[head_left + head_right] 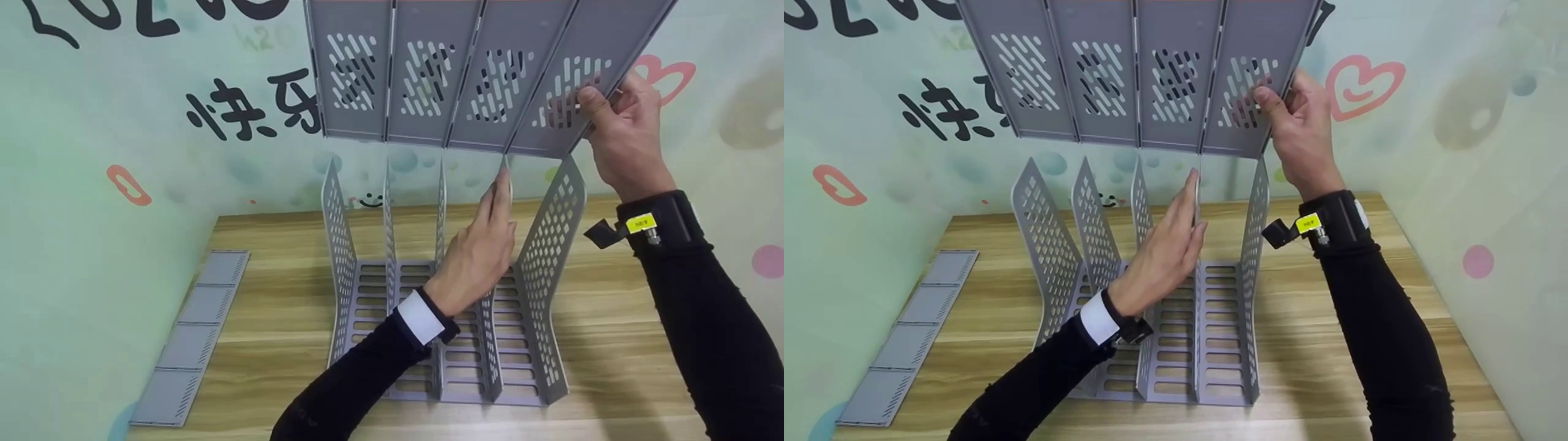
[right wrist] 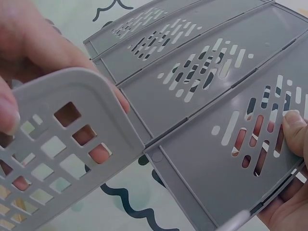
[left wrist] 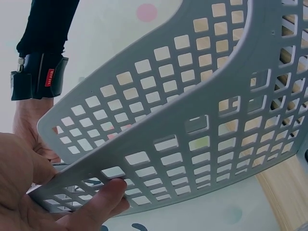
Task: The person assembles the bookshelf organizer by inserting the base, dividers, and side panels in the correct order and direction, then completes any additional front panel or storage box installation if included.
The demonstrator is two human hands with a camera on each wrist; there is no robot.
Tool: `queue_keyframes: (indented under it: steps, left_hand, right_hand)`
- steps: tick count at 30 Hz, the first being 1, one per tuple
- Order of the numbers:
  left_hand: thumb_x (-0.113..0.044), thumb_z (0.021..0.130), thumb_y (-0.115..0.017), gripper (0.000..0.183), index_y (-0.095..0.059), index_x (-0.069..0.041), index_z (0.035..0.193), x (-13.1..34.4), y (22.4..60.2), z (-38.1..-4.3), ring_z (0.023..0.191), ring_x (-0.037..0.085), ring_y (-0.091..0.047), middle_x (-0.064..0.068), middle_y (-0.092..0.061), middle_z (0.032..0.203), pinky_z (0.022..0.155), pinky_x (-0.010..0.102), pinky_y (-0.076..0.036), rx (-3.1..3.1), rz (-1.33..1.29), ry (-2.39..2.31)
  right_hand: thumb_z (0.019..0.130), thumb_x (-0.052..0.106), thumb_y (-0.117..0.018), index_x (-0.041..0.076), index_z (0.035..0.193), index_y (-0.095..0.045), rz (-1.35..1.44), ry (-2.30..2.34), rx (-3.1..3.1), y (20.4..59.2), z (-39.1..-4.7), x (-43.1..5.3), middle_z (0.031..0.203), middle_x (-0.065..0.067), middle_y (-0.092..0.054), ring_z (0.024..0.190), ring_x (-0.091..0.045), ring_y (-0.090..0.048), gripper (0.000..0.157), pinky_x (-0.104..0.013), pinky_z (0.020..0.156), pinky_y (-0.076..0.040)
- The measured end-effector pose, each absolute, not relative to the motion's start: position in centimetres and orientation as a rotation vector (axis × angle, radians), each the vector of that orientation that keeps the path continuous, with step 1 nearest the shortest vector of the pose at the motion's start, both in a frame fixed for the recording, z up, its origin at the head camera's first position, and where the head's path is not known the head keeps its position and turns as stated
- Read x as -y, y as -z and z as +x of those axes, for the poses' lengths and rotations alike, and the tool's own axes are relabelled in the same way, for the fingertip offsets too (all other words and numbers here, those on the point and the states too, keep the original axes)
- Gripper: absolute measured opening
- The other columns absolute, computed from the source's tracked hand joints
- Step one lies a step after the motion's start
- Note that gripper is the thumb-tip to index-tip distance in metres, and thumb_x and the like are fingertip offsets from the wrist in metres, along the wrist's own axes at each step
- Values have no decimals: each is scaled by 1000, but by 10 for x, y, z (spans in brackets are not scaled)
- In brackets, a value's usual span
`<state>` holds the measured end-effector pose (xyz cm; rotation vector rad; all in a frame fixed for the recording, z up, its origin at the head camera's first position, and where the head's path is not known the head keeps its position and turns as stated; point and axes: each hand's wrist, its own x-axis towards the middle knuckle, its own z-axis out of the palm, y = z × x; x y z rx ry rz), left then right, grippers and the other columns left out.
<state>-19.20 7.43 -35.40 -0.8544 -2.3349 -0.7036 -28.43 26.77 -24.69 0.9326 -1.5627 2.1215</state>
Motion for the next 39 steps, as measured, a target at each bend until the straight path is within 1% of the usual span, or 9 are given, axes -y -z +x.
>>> queue_keyframes:
  steps: [3, 7, 10, 17, 23, 25, 29, 39]
  left_hand:
    - [-11, 108, -43, 66, -5, 9, 157, -74, 354, -192, 77, 13, -64, 25, -21, 162, 48, 3, -38, 2337, -863, 733]
    - [-10, 108, -43, 66, -4, 8, 158, -73, 354, -193, 70, 13, -63, 24, -19, 163, 48, 3, -38, 2339, -866, 771]
    - [-11, 108, -43, 67, -4, 8, 158, -73, 355, -193, 73, 14, -64, 25, -19, 163, 48, 2, -38, 2345, -859, 770]
    - [-10, 108, -45, 68, -3, 6, 159, -73, 356, -193, 71, 15, -63, 25, -20, 162, 48, 2, -37, 2339, -862, 846]
    - [-11, 108, -44, 67, -3, 7, 159, -73, 356, -191, 73, 14, -64, 24, -20, 163, 48, 2, -37, 2343, -856, 802]
    - [-11, 108, -43, 66, -4, 6, 159, -73, 356, -191, 71, 13, -63, 24, -22, 162, 48, 3, -38, 2338, -856, 799]
    - [-10, 108, -42, 65, -5, 6, 159, -71, 356, -191, 76, 13, -63, 24, -25, 161, 49, 4, -39, 2326, -855, 783]
    - [-10, 108, -43, 66, -3, 6, 159, -72, 356, -191, 86, 15, -64, 23, -22, 162, 51, 3, -39, 2330, -857, 791]
  right_hand:
    - [98, -12, -57, -11, 130, -57, 912, -2141, 1555, 246, -283, -267, 128, -37, -56, 118, -44, -56, 32, -60, 108, -38]
    - [97, -12, -57, -12, 128, -57, 915, -2141, 1544, 244, -283, -266, 126, -38, -56, 116, -44, -57, 31, -60, 108, -39]
    - [97, -12, -58, -13, 126, -57, 908, -2145, 1546, 244, -282, -265, 126, -38, -57, 115, -44, -57, 29, -59, 107, -40]
    - [97, -11, -59, -12, 124, -58, 889, -2124, 1573, 245, -281, -265, 127, -36, -57, 117, -44, -57, 27, -58, 106, -42]
    - [97, -10, -60, -11, 124, -59, 879, -2103, 1591, 244, -280, -265, 125, -36, -58, 116, -44, -59, 28, -58, 105, -43]
    - [97, -10, -60, -10, 126, -60, 876, -2088, 1606, 244, -279, -264, 127, -35, -58, 118, -43, -58, 30, -58, 106, -41]
    - [98, -10, -59, -7, 130, -61, 888, -2048, 1639, 244, -279, -264, 131, -33, -58, 122, -42, -56, 32, -57, 108, -39]
    - [97, -10, -60, -9, 126, -61, 873, -2068, 1603, 245, -279, -263, 128, -34, -58, 118, -43, -57, 29, -57, 107, -41]
